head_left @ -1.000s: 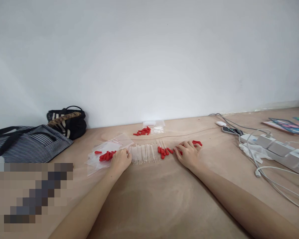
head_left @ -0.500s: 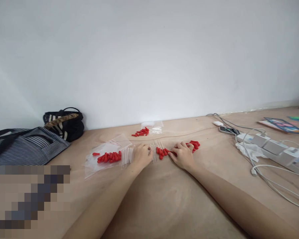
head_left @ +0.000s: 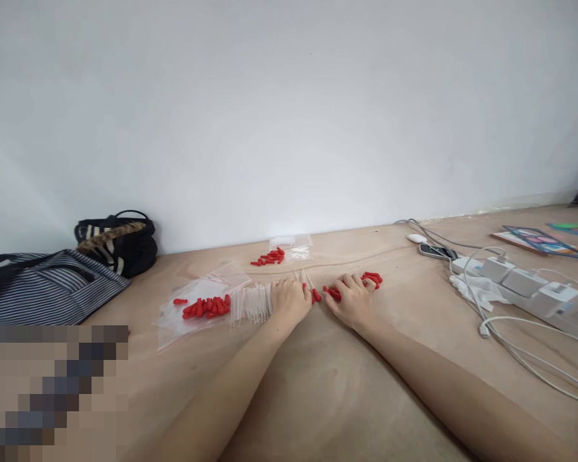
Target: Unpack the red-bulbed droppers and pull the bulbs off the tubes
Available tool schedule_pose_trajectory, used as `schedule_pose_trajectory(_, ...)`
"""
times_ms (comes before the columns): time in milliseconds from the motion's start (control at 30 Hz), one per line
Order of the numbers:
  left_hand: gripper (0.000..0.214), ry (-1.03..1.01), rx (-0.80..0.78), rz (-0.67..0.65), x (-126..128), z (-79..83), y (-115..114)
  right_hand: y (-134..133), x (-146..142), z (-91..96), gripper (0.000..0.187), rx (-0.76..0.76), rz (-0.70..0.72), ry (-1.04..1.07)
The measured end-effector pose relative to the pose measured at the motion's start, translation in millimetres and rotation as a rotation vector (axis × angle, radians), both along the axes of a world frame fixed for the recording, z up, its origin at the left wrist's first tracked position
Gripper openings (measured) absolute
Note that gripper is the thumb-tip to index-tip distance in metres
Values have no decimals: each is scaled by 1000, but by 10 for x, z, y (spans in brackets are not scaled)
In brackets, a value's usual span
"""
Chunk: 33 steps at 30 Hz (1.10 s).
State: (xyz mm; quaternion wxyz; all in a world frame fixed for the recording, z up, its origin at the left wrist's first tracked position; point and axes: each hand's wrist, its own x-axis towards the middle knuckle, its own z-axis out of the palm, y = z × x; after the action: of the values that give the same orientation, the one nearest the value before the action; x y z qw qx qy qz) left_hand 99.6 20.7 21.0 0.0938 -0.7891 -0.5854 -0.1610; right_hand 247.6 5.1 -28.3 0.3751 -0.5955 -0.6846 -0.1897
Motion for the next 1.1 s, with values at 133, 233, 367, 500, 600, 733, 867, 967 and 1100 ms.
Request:
schedule_pose_trajectory(133, 22, -15, 46, -159, -311, -18, -195, -55, -24, 48, 22, 134, 143, -23)
schedule_pose_trajectory(233, 20, -12, 66, -346, -612, -94, -353, -119, -72, 54, 28, 193, 286, -146)
schedule_pose_trajectory(367, 19, -44, 75, -485, -881, -202, -506, -187, -193, -9, 21, 180, 532, -275)
schedule_pose_trajectory(500, 16, -180, 27, -522, -930, -264, -548, -228, -305, -50, 17, 195, 642, -289)
schedule_pose_trajectory(600, 14, -280, -78, -581, -899, -290, -525, -257, -341, -27, 15, 180, 658, -272)
schedule_pose_trajectory(733, 18, -345, -158, -600, -875, -298, -497, -295, -340, 15, 21, 103, 665, -247)
schedule_pose_trajectory(867, 21, -361, -205, -595, -884, -273, -503, -313, -325, 22, 23, 39, 669, -223)
schedule_pose_trajectory(967, 23, -366, -226, -600, -890, -253, -511, -313, -314, 13, 23, 10, 674, -211)
schedule_pose_trajectory(1100, 23, -360, -239, -601, -888, -251, -516, -312, -318, 8, 24, -12, 677, -207)
